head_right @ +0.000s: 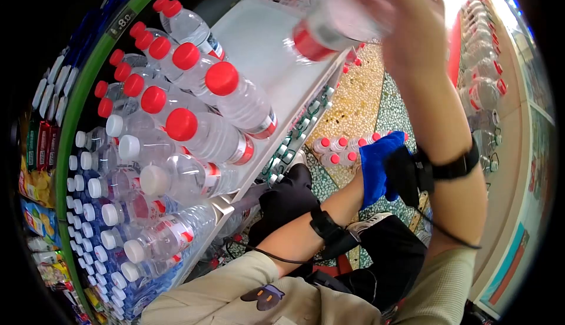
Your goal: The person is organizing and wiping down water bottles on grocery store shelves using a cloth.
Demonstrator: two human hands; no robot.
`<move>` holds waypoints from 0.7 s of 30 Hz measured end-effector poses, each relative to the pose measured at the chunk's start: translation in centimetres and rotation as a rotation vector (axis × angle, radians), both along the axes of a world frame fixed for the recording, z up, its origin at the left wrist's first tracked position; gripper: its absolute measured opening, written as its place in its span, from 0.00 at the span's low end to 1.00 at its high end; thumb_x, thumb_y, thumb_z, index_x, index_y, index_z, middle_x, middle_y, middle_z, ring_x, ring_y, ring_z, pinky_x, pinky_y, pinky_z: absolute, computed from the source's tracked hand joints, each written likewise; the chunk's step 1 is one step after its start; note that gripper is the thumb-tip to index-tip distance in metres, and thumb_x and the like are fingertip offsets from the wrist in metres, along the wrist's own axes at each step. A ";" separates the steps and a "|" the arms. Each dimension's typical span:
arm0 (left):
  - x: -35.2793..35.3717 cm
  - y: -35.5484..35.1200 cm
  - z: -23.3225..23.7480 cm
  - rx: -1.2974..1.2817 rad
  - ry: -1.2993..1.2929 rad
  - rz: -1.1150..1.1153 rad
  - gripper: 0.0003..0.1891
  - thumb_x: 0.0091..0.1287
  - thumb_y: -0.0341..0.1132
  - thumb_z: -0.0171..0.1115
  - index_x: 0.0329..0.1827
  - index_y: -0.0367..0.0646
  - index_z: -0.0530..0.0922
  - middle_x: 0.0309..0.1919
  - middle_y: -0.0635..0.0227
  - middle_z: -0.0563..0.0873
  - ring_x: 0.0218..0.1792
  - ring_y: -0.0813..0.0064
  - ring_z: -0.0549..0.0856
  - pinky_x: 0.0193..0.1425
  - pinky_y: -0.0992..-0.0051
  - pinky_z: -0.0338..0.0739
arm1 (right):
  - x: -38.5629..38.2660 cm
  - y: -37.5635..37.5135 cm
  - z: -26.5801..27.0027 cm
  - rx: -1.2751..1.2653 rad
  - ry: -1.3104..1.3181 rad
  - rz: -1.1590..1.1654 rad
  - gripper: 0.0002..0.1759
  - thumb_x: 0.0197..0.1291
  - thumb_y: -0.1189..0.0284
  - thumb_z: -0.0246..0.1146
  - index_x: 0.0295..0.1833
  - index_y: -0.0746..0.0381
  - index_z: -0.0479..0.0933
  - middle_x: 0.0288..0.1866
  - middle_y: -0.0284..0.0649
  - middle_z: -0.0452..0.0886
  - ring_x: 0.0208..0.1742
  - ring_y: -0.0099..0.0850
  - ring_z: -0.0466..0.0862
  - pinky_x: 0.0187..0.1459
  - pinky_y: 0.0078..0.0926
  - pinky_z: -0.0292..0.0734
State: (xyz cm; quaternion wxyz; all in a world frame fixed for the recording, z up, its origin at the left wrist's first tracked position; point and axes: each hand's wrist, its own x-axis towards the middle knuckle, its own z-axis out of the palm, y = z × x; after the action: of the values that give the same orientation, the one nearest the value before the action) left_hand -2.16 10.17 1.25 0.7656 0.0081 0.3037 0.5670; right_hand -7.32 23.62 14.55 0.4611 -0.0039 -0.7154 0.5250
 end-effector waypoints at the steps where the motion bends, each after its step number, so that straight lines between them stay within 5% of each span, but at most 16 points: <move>1: 0.1 0.2 -0.5 0.014 -0.044 0.053 0.22 0.72 0.56 0.45 0.33 0.47 0.77 0.20 0.70 0.79 0.12 0.76 0.74 0.14 0.77 0.62 | -3.3 -0.8 0.9 -0.240 -0.025 0.227 0.13 0.63 0.70 0.59 0.50 0.63 0.77 0.50 0.42 0.81 0.53 0.33 0.80 0.57 0.33 0.75; 2: 2.1 1.8 -3.1 0.200 -0.158 0.358 0.20 0.73 0.54 0.44 0.33 0.50 0.74 0.20 0.74 0.75 0.11 0.78 0.70 0.14 0.79 0.59 | -6.1 -2.3 1.3 -0.275 -0.130 0.195 0.18 0.62 0.68 0.61 0.55 0.64 0.73 0.50 0.41 0.80 0.54 0.32 0.78 0.55 0.29 0.73; 3: 2.2 2.5 -4.2 0.155 -0.135 0.301 0.19 0.74 0.53 0.44 0.28 0.51 0.70 0.16 0.76 0.69 0.11 0.79 0.66 0.14 0.78 0.57 | -8.5 -3.6 1.6 -0.310 -0.236 0.161 0.25 0.61 0.66 0.64 0.60 0.65 0.69 0.50 0.41 0.79 0.54 0.30 0.76 0.54 0.25 0.71; 7: 2.5 4.7 -7.1 0.226 0.144 0.189 0.22 0.74 0.47 0.43 0.18 0.55 0.66 0.11 0.75 0.66 0.09 0.81 0.63 0.12 0.77 0.51 | -16.1 -3.0 -2.2 -0.165 -0.351 0.253 0.12 0.60 0.66 0.63 0.47 0.59 0.79 0.47 0.35 0.82 0.49 0.25 0.81 0.54 0.28 0.75; 9: 1.1 3.5 -6.1 0.243 -0.044 0.195 0.22 0.73 0.47 0.45 0.17 0.55 0.63 0.10 0.76 0.64 0.10 0.80 0.61 0.13 0.77 0.50 | -18.6 -3.3 -3.2 -0.159 -0.373 0.287 0.12 0.59 0.64 0.63 0.45 0.58 0.79 0.46 0.32 0.82 0.49 0.24 0.81 0.55 0.27 0.75; 10: 2.3 4.9 -10.0 0.536 0.543 0.351 0.17 0.70 0.39 0.47 0.20 0.53 0.65 0.12 0.75 0.67 0.12 0.80 0.66 0.15 0.76 0.56 | -19.7 -2.6 -3.7 -0.083 -0.441 0.292 0.14 0.60 0.65 0.62 0.50 0.58 0.79 0.46 0.32 0.81 0.49 0.25 0.81 0.55 0.27 0.75; 13: 2.9 5.7 -13.0 0.678 0.838 0.385 0.07 0.65 0.29 0.52 0.27 0.49 0.69 0.15 0.77 0.69 0.16 0.83 0.71 0.18 0.77 0.62 | -20.9 -4.6 -4.1 -0.139 -0.488 0.257 0.20 0.60 0.63 0.62 0.57 0.57 0.77 0.48 0.34 0.79 0.51 0.26 0.79 0.56 0.26 0.73; 15: 3.1 5.6 -12.8 0.449 0.138 0.374 0.08 0.65 0.30 0.52 0.26 0.49 0.68 0.15 0.78 0.68 0.16 0.84 0.69 0.18 0.78 0.62 | -21.7 -5.4 -4.9 -0.049 -0.476 0.273 0.24 0.61 0.61 0.62 0.61 0.57 0.74 0.51 0.36 0.78 0.53 0.28 0.79 0.57 0.27 0.72; 16: 2.0 5.1 -11.2 0.386 0.574 0.343 0.08 0.67 0.32 0.50 0.27 0.50 0.68 0.15 0.78 0.67 0.16 0.85 0.67 0.18 0.79 0.61 | -21.9 -5.7 -5.3 -0.005 -0.471 0.277 0.26 0.61 0.60 0.61 0.63 0.57 0.72 0.52 0.37 0.77 0.54 0.28 0.78 0.58 0.28 0.71; 19: -1.0 2.4 -5.2 0.429 0.238 0.369 0.16 0.71 0.39 0.46 0.20 0.57 0.62 0.13 0.79 0.61 0.15 0.84 0.62 0.19 0.81 0.55 | -22.3 -6.6 -4.8 0.147 -0.494 0.221 0.27 0.64 0.56 0.58 0.64 0.60 0.70 0.55 0.39 0.77 0.55 0.30 0.78 0.59 0.30 0.71; 21: -1.0 2.6 -5.1 0.394 0.224 0.353 0.17 0.73 0.41 0.44 0.22 0.54 0.64 0.13 0.78 0.63 0.13 0.84 0.62 0.16 0.81 0.54 | -20.6 -7.3 -2.5 0.001 -0.623 0.238 0.40 0.61 0.54 0.60 0.74 0.59 0.55 0.60 0.44 0.75 0.62 0.35 0.72 0.58 0.31 0.69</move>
State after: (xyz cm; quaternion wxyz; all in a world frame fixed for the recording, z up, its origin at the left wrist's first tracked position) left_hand -3.13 12.77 -3.84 0.6004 0.1663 0.2672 0.7352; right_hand -27.94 16.27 12.04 0.1559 -0.0806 -0.8176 0.5484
